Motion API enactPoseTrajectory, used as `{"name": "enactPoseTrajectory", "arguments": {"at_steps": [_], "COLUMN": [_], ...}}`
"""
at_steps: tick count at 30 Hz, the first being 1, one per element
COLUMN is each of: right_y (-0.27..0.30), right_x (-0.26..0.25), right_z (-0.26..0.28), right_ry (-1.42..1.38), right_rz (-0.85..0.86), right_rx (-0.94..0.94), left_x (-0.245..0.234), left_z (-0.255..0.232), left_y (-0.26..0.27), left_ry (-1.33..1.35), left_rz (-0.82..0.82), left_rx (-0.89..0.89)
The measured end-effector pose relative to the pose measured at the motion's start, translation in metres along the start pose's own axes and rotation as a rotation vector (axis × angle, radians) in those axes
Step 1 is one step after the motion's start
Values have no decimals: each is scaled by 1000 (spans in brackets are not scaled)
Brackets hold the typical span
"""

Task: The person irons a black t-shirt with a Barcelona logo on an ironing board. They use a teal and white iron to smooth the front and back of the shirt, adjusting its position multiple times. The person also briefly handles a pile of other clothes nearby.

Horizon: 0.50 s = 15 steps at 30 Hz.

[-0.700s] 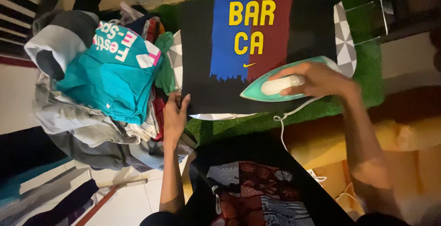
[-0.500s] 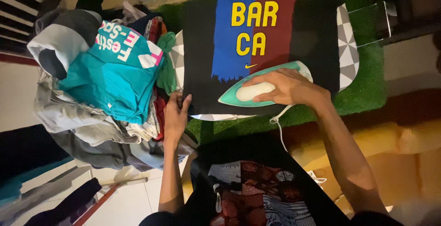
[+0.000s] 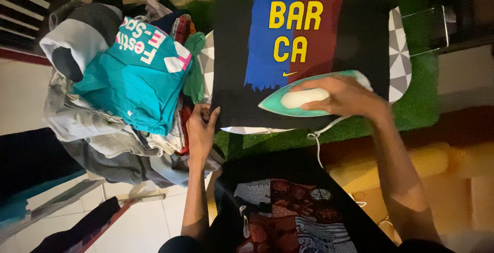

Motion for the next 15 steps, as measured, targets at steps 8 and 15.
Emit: {"name": "enactPoseTrajectory", "arguments": {"at_steps": [8, 15], "right_y": [-27, -2], "right_x": [6, -10], "right_z": [47, 11], "right_ry": [112, 34], "right_rz": [185, 101], "right_rx": [200, 137], "left_x": [-2, -4], "left_z": [5, 12], "left_y": [-1, 1], "left_ry": [8, 34], "left_rz": [20, 85], "left_rx": [-98, -127]}}
Point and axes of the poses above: each hand's wrist, its own y-axis away from the middle knuckle, its own x-axis out of the palm, z = x × y, the point moved 6 cm from there along -y, towards the middle knuckle, and after that the axes turned 14 degrees about y, right-handed, at the moved point
